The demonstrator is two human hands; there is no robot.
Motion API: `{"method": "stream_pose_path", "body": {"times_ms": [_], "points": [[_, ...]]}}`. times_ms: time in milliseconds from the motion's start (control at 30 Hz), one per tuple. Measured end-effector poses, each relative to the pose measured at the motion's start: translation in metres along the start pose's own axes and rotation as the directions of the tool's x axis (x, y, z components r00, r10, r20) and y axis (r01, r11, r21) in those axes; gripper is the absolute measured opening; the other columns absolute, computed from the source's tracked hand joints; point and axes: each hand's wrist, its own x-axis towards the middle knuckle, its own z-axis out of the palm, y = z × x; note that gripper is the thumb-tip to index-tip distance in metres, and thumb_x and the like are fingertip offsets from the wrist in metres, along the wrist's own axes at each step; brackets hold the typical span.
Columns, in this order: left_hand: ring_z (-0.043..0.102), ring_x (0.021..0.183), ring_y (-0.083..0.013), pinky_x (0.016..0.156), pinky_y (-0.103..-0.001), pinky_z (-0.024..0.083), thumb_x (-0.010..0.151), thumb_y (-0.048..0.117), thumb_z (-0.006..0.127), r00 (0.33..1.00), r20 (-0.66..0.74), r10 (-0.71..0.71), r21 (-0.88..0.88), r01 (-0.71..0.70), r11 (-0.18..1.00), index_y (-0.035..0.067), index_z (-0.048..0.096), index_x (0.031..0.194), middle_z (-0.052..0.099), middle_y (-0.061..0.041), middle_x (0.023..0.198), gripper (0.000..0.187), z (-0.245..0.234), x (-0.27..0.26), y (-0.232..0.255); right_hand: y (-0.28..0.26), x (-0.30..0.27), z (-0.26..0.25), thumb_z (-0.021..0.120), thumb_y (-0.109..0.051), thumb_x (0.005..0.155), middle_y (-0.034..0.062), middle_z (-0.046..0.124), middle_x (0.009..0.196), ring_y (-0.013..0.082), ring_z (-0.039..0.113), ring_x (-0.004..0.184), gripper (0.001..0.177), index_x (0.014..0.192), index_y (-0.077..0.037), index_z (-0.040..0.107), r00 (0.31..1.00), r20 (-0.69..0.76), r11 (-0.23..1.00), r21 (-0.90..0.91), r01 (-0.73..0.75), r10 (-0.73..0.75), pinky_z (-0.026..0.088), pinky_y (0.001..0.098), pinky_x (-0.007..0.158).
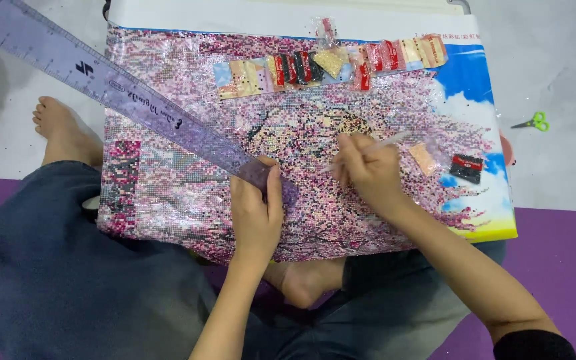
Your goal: A person is sitting on the floor performing diamond painting, using an applicator tool to place small resin diamonds onto a sticky canvas while using a ruler for alignment.
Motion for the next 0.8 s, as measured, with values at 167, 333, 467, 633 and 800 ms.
{"method": "stream_pose_path", "body": {"times_ms": [167,333,467,633,800], "points": [[0.050,0.082,-0.0241,0.068,-0.034,0.044,0.102,0.013,0.044,1.000,-0.017,-0.004,-0.030,0.003,1.000,0.005,0.053,0.104,0.058,-0.011,0.088,0.012,0.001,0.000,-0.003,-0.017,0.005,0.018,0.048,-0.011,0.101,0.0071,0.055,0.042,0.0135,0.054,0.033,0.040,0.064,-0.004,0.061,0.999,0.042,1.000,0.006,-0.004,0.004,0.043,0.0223,0.038],[0.051,0.085,-0.0247,0.068,-0.032,0.045,0.102,0.014,0.045,0.999,-0.011,-0.044,-0.032,0.044,0.999,0.005,0.052,0.105,0.058,-0.012,0.090,0.012,-0.002,0.000,-0.003,-0.017,0.002,0.022,0.050,-0.009,0.100,0.0056,0.055,0.042,0.0178,0.055,0.035,0.041,0.061,-0.005,0.061,0.996,0.056,0.992,-0.106,0.069,-0.063,0.044,0.0249,0.041],[0.051,0.084,-0.0246,0.065,-0.031,0.043,0.102,0.014,0.044,0.999,-0.005,-0.052,-0.048,0.052,0.998,0.005,0.052,0.104,0.059,-0.013,0.091,0.013,-0.002,0.001,-0.003,-0.017,0.003,0.024,0.051,-0.009,0.100,0.0033,0.054,0.041,0.0172,0.053,0.034,0.043,0.057,-0.008,0.057,0.992,0.067,0.983,-0.144,0.117,-0.108,0.043,0.0242,0.040],[0.050,0.082,-0.0231,0.064,-0.031,0.044,0.102,0.015,0.045,0.997,0.005,-0.074,-0.036,0.074,0.997,0.004,0.053,0.102,0.059,-0.013,0.091,0.013,-0.002,0.001,-0.001,-0.019,0.002,0.027,0.055,-0.007,0.098,0.0111,0.053,0.045,0.0259,0.055,0.039,0.039,0.059,-0.007,0.052,0.964,0.122,0.916,-0.302,0.263,-0.236,0.041,0.0294,0.040],[0.050,0.079,-0.0215,0.059,-0.029,0.044,0.101,0.015,0.045,0.998,0.029,-0.060,-0.010,0.060,0.998,0.003,0.055,0.104,0.058,-0.013,0.081,0.016,0.000,0.001,-0.002,-0.021,-0.001,0.027,0.056,-0.012,0.100,0.0164,0.049,0.044,0.0344,0.056,0.043,0.038,0.062,-0.005,0.054,0.957,0.157,0.897,-0.338,0.284,-0.243,0.040,0.0370,0.041]]}}
